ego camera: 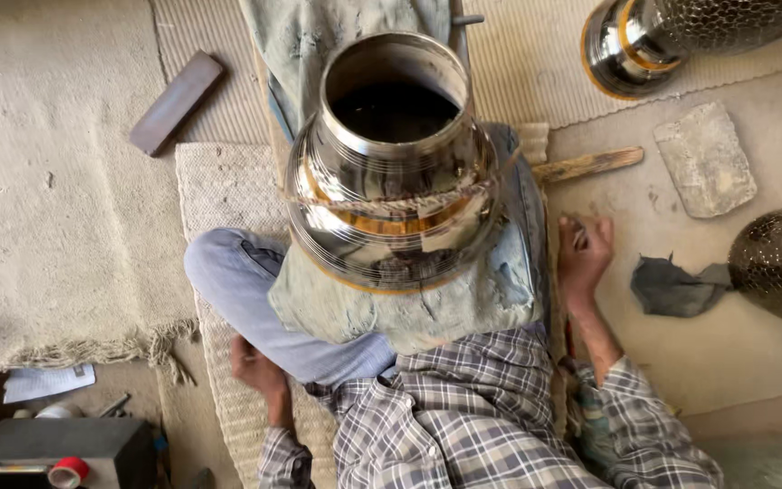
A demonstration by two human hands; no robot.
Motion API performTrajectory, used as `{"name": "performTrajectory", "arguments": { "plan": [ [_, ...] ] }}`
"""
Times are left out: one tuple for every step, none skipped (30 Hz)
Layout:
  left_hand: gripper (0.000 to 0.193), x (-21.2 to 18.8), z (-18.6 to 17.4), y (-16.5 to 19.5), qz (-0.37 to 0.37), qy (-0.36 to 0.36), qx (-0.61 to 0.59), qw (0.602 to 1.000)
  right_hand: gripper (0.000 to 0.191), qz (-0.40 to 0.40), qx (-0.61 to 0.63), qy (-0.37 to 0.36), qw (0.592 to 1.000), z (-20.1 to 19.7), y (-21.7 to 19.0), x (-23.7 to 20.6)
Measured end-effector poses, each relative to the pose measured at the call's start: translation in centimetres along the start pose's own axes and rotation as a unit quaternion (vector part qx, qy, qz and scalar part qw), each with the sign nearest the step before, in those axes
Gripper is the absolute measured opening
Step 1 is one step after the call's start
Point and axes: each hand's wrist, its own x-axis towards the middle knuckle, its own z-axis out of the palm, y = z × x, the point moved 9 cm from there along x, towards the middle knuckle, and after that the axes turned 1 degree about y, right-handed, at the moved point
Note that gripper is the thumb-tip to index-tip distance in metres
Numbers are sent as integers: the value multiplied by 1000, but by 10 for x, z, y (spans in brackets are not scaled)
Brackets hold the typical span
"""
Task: The person sharpens a small metal tool on a rectangular sharpening stone, then places a polished metal vessel on a cloth and repeatedly hammers a small metal piece with a wooden mallet.
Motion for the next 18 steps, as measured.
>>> {"name": "performTrajectory", "arguments": {
  "plan": [
    [27,7,-13,-4,-42,73,-75,994,13,-24,21,-3,999,-6,-20,10],
    [23,16,-24,21,52,102,-86,990,13,-47,40,-10,998,-13,-42,19],
    [19,21,-35,49,144,127,-96,977,13,-69,57,-19,996,-18,-66,27],
    [17,23,-33,80,226,102,-103,963,13,-146,76,-22,986,-22,-101,33],
    [15,23,-32,115,307,80,-108,942,13,-224,97,-25,969,-25,-136,36],
    [15,15,-31,150,378,56,-93,919,15,-275,104,-40,955,-22,-164,39],
    [15,2,-27,184,446,30,-76,891,17,-324,111,-55,938,-18,-189,39],
    [15,-6,-24,217,498,27,-92,862,17,-328,116,-76,934,-9,-204,43],
    [15,-14,-21,248,547,22,-108,830,17,-332,120,-96,931,1,-215,46],
    [19,-18,-17,273,568,-7,-107,816,18,-337,124,-116,926,8,-222,47],
    [24,-21,-14,294,589,-36,-106,801,21,-319,127,-114,932,13,-222,51],
    [24,-20,-12,311,594,-44,-105,797,24,-302,130,-113,938,18,-218,55],
    [23,-19,-10,325,598,-52,-103,793,28,-284,133,-112,943,21,-212,58],
    [23,-18,-10,334,602,-63,-101,790,29,-289,136,-107,942,22,-206,59],
    [21,-16,-11,339,605,-73,-102,786,29,-294,139,-100,940,21,-199,60],
    [20,-15,-12,342,607,-84,-103,783,30,-298,141,-94,939,20,-192,60],
    [19,-14,-11,344,610,-94,-105,779,28,-275,141,-107,945,22,-180,64],
    [19,-13,-11,343,611,-93,-104,780,27,-252,140,-121,950,23,-169,66]
  ]
}}
